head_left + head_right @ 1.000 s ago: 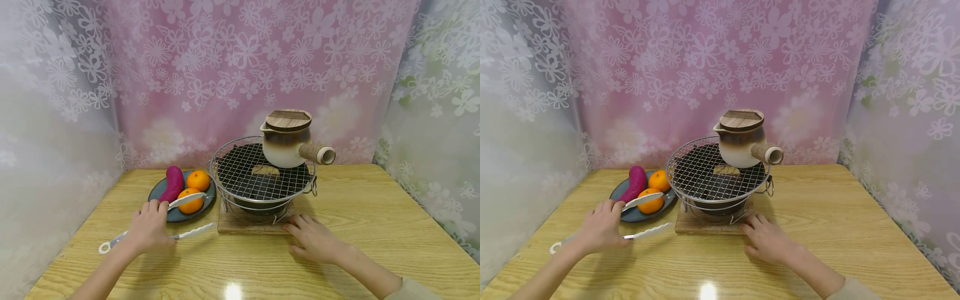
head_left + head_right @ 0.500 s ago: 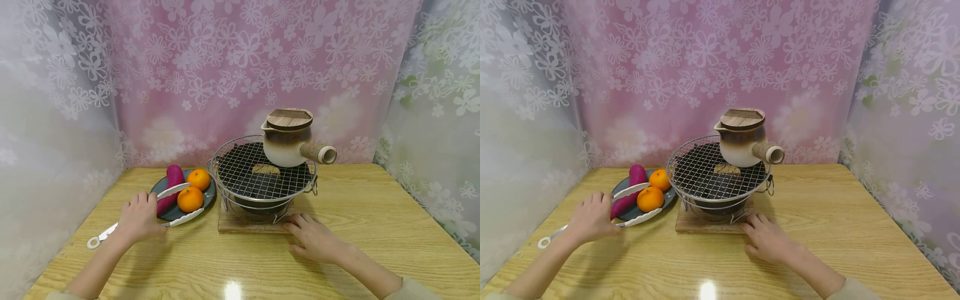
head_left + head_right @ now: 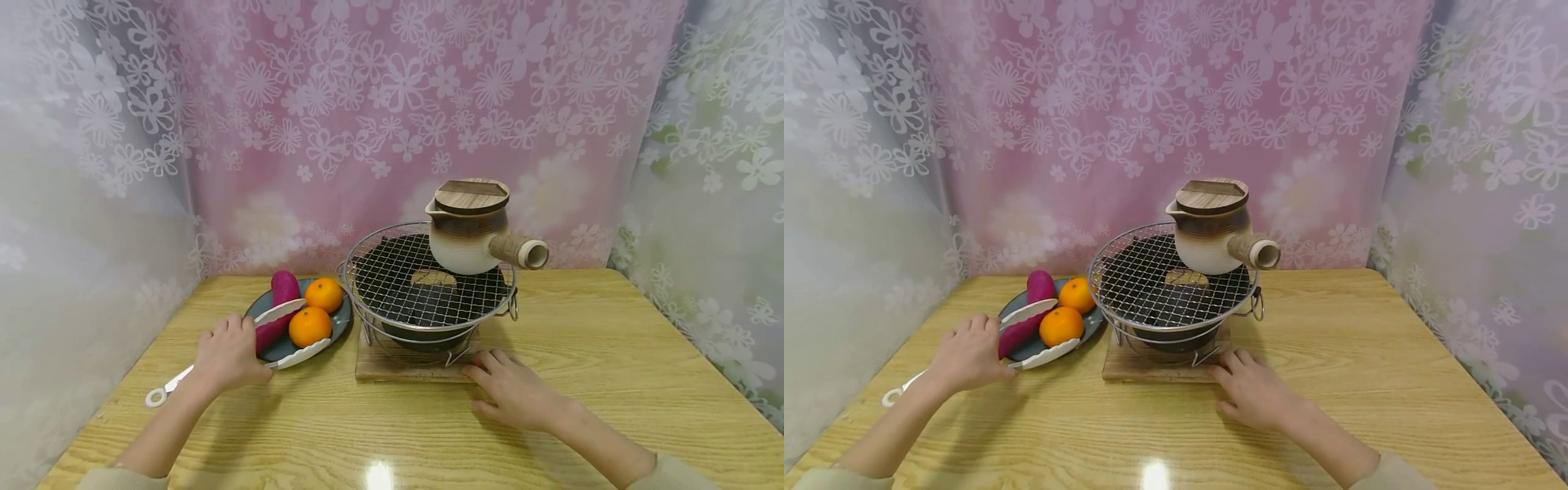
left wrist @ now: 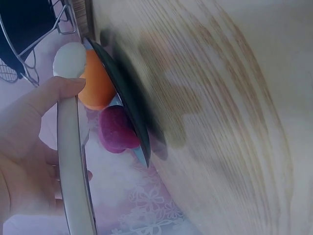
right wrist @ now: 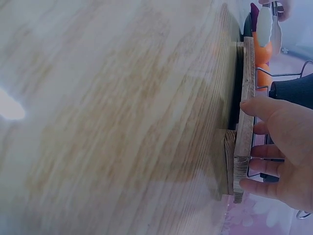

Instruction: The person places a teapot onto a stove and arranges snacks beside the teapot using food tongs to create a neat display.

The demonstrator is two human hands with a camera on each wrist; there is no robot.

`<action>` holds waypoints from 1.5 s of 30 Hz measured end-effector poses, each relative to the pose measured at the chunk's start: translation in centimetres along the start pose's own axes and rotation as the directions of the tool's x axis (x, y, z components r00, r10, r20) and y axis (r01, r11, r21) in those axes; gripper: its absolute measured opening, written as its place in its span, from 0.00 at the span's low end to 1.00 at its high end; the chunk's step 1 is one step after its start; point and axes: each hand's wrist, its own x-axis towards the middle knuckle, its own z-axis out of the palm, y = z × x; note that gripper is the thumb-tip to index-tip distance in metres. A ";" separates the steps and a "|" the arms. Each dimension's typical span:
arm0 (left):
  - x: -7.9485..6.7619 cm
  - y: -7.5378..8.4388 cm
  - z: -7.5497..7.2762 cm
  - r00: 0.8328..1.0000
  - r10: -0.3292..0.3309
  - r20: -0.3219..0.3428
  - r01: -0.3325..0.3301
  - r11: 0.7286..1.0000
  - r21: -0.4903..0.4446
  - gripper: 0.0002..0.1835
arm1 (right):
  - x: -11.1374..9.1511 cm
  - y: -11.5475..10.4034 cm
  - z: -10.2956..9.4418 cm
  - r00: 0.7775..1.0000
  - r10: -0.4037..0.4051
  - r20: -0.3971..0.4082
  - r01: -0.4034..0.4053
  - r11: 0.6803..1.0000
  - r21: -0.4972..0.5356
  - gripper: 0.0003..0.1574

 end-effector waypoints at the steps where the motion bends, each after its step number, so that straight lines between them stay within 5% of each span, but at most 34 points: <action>1: 0.0 0.0 0.0 1.000 -0.001 0.004 0.001 1.000 0.001 0.40 | 0.0 0.0 0.0 1.000 -0.004 -0.008 0.004 1.000 -0.002 0.30; 21: 0.3 0.0 0.1 0.997 -0.003 0.077 -0.002 0.999 0.053 0.38 | -0.1 -0.1 0.2 1.000 0.008 -0.008 -0.008 1.000 0.010 0.30; 37: -0.3 -0.6 0.9 0.999 -0.003 -0.034 0.003 1.000 0.014 0.38 | -0.1 -0.1 0.2 1.000 0.016 0.007 -0.016 1.000 0.008 0.29; 45: -0.7 -1.2 -0.5 1.000 -0.013 -0.011 0.013 0.999 -0.035 0.41 | -0.1 -0.1 0.2 1.000 0.018 0.000 -0.018 1.000 0.002 0.29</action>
